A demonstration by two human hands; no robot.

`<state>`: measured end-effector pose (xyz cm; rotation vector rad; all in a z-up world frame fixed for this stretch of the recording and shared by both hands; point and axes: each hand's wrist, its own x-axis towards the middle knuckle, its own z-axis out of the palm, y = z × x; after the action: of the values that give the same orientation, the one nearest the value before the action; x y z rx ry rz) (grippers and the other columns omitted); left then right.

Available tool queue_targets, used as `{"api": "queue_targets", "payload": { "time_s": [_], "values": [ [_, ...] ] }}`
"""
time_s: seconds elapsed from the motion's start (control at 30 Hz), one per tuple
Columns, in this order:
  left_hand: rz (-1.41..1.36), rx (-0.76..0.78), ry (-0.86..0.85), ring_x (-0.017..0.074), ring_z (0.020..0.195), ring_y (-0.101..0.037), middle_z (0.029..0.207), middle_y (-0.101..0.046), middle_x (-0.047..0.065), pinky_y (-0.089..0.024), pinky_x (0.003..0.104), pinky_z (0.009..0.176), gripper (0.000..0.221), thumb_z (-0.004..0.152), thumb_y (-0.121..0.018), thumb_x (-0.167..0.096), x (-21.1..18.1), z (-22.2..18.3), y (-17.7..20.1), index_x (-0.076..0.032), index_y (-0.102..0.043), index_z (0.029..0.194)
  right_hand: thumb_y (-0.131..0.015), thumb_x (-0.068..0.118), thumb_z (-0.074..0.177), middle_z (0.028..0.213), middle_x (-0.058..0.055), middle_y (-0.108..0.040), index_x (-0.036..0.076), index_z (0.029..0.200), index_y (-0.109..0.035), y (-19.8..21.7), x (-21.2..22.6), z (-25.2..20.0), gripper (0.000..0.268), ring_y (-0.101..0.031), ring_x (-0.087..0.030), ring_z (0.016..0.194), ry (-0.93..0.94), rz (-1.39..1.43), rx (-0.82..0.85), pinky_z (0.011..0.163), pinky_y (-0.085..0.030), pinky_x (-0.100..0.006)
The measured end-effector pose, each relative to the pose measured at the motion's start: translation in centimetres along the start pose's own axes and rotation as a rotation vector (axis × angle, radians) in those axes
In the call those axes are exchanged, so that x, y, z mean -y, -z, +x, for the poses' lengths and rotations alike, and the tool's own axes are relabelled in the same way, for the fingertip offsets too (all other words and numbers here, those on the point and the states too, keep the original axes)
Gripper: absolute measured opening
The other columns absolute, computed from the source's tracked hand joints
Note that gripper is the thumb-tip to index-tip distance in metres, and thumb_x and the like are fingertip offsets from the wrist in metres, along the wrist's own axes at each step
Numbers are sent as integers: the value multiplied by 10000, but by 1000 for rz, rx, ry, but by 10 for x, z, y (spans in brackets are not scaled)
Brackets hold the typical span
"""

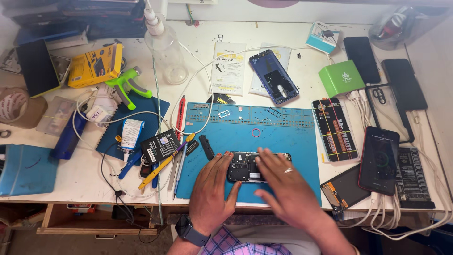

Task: The person handles a mobile phone, inserts an internal component, connects a charging cable to test the device, and organizes parts including a battery and component packaging on a cluttered workbench.

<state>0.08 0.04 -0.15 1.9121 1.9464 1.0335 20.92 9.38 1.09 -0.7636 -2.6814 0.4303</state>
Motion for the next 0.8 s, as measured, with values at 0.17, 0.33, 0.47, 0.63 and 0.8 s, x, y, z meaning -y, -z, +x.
{"api": "queue_targets", "payload": {
  "time_s": [0.17, 0.33, 0.47, 0.63, 0.8],
  "values": [
    [-4, 1, -3, 384, 1383, -489, 1451, -556, 191, -378, 493, 1135, 690, 868, -736, -196, 0, 0, 2, -8, -442, 1462, -618, 314, 986, 1548, -86, -498, 73, 1427, -542, -3, 13, -13, 508, -433, -242, 1492, 132, 188, 47, 1264, -293, -452],
    [23, -6, -2, 379, 1384, -486, 1443, -561, 185, -374, 493, 1134, 680, 870, -738, -202, 0, 0, 0, -8, -449, 1454, -651, 297, 906, 1468, -241, -537, -68, 1344, -577, -4, 20, -22, 575, -460, -388, 1396, -39, 76, -39, 1142, -314, -537],
    [8, -1, 0, 376, 1386, -489, 1438, -567, 187, -382, 489, 1127, 671, 864, -739, -198, -1, 1, 1, -13, -460, 1446, -657, 219, 936, 1295, -122, -722, 27, 1196, -734, 3, 18, -43, 333, -646, -318, 1293, 35, 298, -43, 1157, -407, -503],
    [7, -6, 5, 385, 1384, -485, 1434, -572, 190, -385, 482, 1126, 662, 876, -736, -194, 0, 0, 0, -23, -455, 1451, -697, 86, 856, 1293, -135, -716, 10, 1169, -733, 1, 7, -54, 324, -669, -304, 1245, -273, 158, -298, 1058, -505, -404],
    [-26, -88, 48, 336, 1246, -599, 1331, -642, 138, -476, 465, 1043, 524, 875, -726, -186, 2, 0, 3, -40, -580, 1357, -773, 132, 859, 1183, -11, -772, 143, 1045, -779, -2, 0, -61, 186, -740, -199, 1158, -325, 164, -373, 1054, -562, -362]
  ]
}}
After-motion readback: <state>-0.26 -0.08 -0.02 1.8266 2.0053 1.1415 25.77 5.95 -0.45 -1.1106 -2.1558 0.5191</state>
